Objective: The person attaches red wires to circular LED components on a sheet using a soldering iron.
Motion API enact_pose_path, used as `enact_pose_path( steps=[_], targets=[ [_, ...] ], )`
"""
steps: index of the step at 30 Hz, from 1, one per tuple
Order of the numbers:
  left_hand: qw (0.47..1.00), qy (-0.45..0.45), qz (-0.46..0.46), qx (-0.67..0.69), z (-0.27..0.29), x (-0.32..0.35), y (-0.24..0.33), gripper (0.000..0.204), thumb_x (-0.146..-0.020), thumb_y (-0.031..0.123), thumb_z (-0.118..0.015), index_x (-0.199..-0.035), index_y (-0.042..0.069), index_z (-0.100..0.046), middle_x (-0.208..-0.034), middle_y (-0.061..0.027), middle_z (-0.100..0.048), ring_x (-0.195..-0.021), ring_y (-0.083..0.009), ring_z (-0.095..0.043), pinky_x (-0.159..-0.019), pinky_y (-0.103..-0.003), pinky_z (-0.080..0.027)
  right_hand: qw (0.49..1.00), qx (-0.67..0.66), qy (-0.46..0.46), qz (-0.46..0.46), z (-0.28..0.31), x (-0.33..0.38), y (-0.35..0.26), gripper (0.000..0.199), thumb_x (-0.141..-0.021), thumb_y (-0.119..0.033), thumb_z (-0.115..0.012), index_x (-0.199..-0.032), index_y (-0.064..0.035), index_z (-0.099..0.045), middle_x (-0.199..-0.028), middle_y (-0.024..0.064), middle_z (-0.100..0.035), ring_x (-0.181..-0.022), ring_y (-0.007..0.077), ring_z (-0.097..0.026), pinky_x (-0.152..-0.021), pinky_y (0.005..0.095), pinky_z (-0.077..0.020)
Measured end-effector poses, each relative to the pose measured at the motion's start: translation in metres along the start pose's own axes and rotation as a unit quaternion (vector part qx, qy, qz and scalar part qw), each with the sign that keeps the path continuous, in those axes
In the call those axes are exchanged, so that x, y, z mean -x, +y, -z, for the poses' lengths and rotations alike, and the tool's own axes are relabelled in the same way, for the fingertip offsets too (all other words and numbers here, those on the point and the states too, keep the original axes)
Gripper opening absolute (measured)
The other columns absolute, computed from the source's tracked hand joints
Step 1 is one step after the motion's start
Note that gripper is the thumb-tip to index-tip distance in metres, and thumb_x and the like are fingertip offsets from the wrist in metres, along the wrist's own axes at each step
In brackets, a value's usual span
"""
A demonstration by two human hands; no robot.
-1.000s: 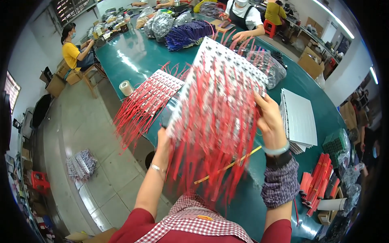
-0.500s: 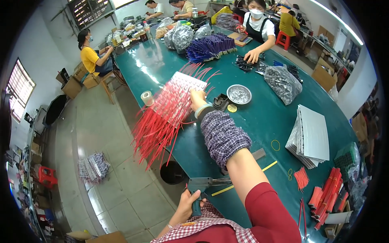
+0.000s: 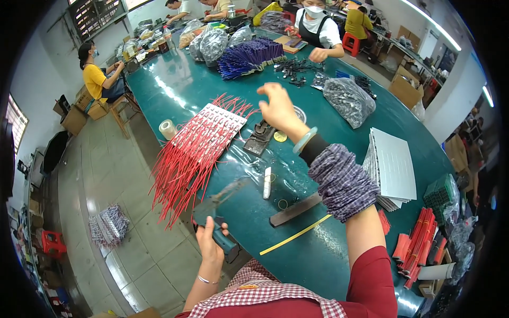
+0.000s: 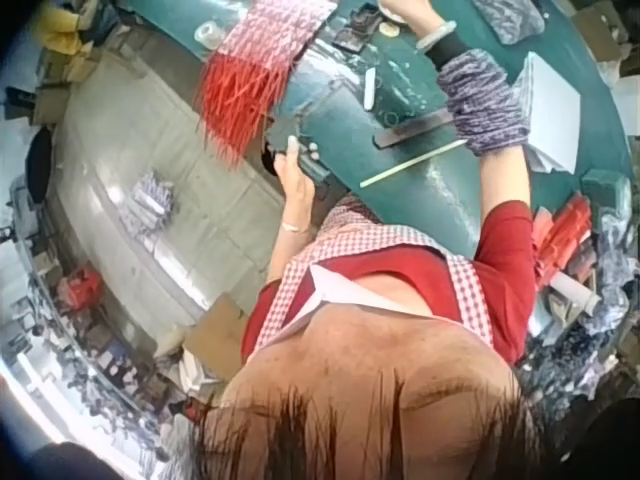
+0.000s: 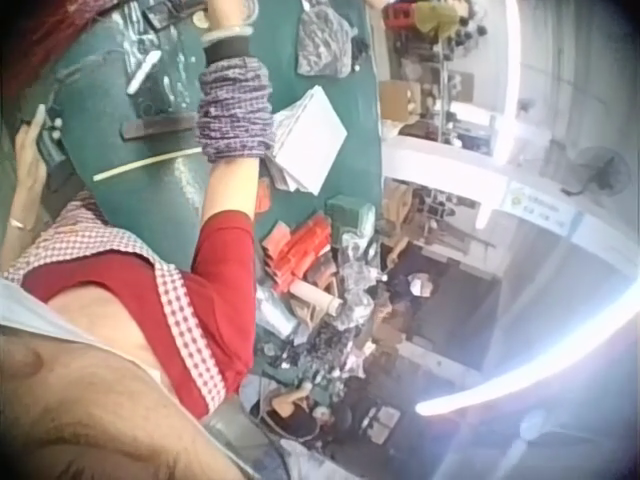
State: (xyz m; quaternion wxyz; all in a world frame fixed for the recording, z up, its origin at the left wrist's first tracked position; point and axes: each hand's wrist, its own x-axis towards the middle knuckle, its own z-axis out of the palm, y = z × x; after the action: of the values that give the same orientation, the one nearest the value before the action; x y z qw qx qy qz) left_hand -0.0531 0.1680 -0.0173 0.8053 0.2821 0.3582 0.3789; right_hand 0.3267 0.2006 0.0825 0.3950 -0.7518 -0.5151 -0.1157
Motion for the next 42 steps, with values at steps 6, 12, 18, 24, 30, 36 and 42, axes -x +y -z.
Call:
enact_pose_path(
  steps=[6, 12, 18, 24, 30, 36, 42],
  targets=[
    [0.995, 0.057, -0.078, -0.018, 0.011, 0.016, 0.001, 0.027, -0.102, 0.02, -0.06, -0.122, 0.003, -0.051, -0.099, -0.0091, -0.064, -0.073, -0.0179, -0.065, -0.057, -0.028, -0.054, 0.988, 0.055, -0.14, 0.015, -0.087, 0.05, 0.036, 0.054, -0.083, -0.021, -0.075, -0.133, -0.0089, -0.059, -0.141, 0.0197, -0.053, -0.129, 0.0391, -0.049, -0.109, 0.0464, -0.0418],
    [0.993, 0.073, -0.086, -0.033, 0.014, 0.017, 0.003, 0.028, -0.103, 0.021, -0.059, -0.122, 0.003, -0.051, -0.097, -0.009, -0.063, -0.073, -0.0181, -0.065, -0.057, -0.029, -0.054, 0.985, 0.118, -0.094, 0.079, -0.088, 0.067, 0.051, 0.018, -0.082, -0.014, -0.072, -0.098, -0.0077, -0.066, -0.106, 0.0074, -0.06, -0.108, 0.0302, -0.056, -0.088, 0.0437, -0.0511],
    [0.998, 0.004, -0.042, -0.038, -0.01, -0.026, 0.002, 0.029, -0.103, 0.021, -0.06, -0.123, 0.002, -0.052, -0.097, -0.008, -0.062, -0.072, -0.0178, -0.063, -0.058, -0.028, -0.054, 0.973, 0.155, -0.142, 0.097, -0.064, 0.081, 0.05, 0.012, -0.08, -0.01, -0.07, -0.091, -0.0059, -0.066, -0.1, 0.0087, -0.061, -0.102, 0.03, -0.056, -0.085, 0.0393, -0.0525],
    [0.996, -0.056, -0.019, -0.066, -0.034, -0.067, -0.008, 0.031, -0.102, 0.02, -0.061, -0.125, 0.001, -0.052, -0.097, -0.0084, -0.062, -0.073, -0.018, -0.063, -0.057, -0.028, -0.053, 0.989, 0.077, -0.094, 0.08, -0.041, 0.091, 0.062, 0.021, -0.082, -0.011, -0.071, -0.102, -0.0044, -0.066, -0.112, 0.0115, -0.064, -0.11, 0.0332, -0.057, -0.092, 0.0411, -0.0504],
    [0.989, -0.102, 0.031, -0.099, -0.059, -0.117, -0.032, 0.026, -0.099, 0.02, -0.066, -0.112, 0.0, -0.056, -0.089, -0.0084, -0.064, -0.067, -0.0185, -0.064, -0.056, -0.029, -0.054, 0.994, 0.004, 0.071, -0.08, 0.05, 0.117, 0.046, 0.023, -0.087, -0.009, -0.069, -0.109, -0.0011, -0.064, -0.125, 0.0176, -0.062, -0.121, 0.0383, -0.055, -0.102, 0.0448, -0.0451],
    [0.98, -0.068, 0.024, -0.188, -0.053, -0.17, -0.048, 0.026, -0.098, 0.021, -0.068, -0.102, -0.002, -0.057, -0.085, -0.0113, -0.065, -0.064, -0.0215, -0.068, -0.049, -0.032, -0.056, 0.96, 0.216, 0.119, -0.131, 0.187, 0.221, 0.037, 0.04, -0.081, -0.012, -0.076, -0.117, -0.0012, -0.062, -0.134, 0.0214, -0.057, -0.13, 0.0404, -0.049, -0.108, 0.047, -0.0412],
    [0.887, -0.094, -0.048, -0.45, -0.054, -0.194, -0.032, 0.039, -0.094, 0.035, -0.072, -0.087, -0.002, -0.061, -0.071, -0.0067, -0.06, -0.052, -0.019, -0.062, -0.041, -0.032, -0.05, 0.916, 0.301, -0.066, -0.256, 0.264, 0.317, 0.042, 0.072, -0.079, -0.013, -0.078, -0.142, -0.0006, -0.046, -0.152, 0.0266, -0.039, -0.144, 0.0426, -0.035, -0.117, 0.0469, -0.0332]
  ],
)
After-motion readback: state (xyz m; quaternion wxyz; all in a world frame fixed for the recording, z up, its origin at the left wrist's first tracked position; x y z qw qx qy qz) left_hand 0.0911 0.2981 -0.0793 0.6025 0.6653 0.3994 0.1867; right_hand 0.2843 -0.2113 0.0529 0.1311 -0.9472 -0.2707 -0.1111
